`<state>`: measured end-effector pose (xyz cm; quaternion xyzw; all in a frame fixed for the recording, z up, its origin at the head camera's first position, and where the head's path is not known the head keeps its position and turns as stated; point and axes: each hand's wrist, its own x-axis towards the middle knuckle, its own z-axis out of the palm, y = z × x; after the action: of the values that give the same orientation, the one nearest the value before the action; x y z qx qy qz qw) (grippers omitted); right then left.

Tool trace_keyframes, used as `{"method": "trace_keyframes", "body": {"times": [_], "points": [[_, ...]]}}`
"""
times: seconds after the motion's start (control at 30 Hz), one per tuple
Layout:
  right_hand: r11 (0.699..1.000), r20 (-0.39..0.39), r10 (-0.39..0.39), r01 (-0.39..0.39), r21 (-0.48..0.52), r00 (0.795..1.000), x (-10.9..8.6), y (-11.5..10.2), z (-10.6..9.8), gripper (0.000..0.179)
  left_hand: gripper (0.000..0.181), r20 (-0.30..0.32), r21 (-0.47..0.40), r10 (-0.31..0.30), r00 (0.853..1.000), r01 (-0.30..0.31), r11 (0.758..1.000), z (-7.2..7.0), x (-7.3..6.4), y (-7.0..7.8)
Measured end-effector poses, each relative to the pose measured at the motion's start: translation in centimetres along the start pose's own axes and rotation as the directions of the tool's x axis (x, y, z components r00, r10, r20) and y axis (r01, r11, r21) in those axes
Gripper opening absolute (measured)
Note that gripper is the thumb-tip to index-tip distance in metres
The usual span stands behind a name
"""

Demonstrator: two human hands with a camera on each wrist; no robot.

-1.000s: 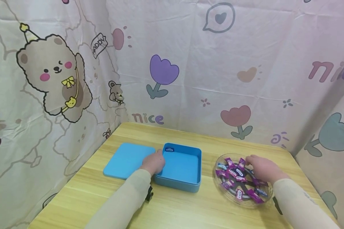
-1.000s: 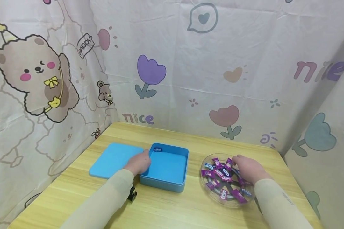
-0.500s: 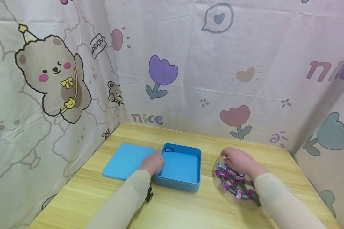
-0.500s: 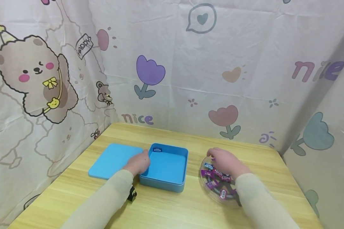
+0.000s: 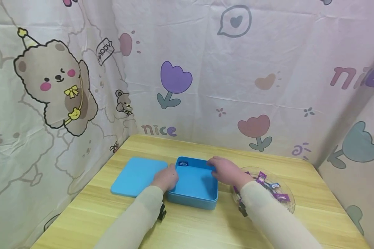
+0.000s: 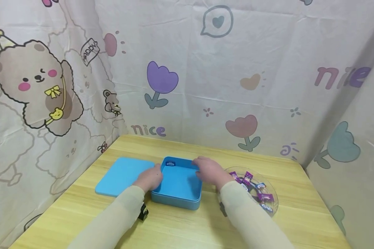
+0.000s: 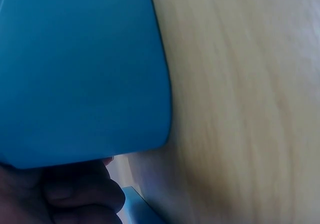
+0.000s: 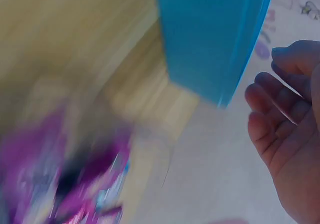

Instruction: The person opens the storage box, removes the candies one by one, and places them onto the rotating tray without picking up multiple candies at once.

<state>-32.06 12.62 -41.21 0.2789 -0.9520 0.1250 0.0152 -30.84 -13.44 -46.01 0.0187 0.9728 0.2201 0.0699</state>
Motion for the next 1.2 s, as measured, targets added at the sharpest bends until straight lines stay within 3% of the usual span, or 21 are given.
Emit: {"method": "trace_keyframes", "body": {"times": [0.37,0.57,0.83,1.03,1.2], "points": [[0.999,0.183,0.022,-0.030,0.040,0.983,4.8,-4.4,2.4,0.044,0.056,0.010,0.006,-0.004,1.000,0.004,1.000,0.2,-0.3,0.1],[0.999,0.222,0.040,-0.046,0.021,0.974,6.6,-6.0,2.8,0.045,0.056,0.007,0.016,-0.009,1.000,0.009,1.000,0.2,0.0,0.1],[0.996,0.292,0.092,-0.087,-0.032,0.952,7.9,-6.8,2.6,0.050,0.056,0.004,0.020,-0.001,1.000,0.001,1.000,0.0,0.3,-0.2],[0.997,0.297,0.072,-0.076,0.002,0.952,8.4,-7.7,2.8,0.051,0.053,-0.003,0.056,0.010,1.000,-0.010,0.998,0.0,0.3,-0.2],[0.994,0.290,0.105,-0.110,0.003,0.951,8.4,-7.9,4.2,0.052,0.053,0.000,0.090,0.024,1.000,-0.023,0.996,0.0,0.2,0.1]]}}
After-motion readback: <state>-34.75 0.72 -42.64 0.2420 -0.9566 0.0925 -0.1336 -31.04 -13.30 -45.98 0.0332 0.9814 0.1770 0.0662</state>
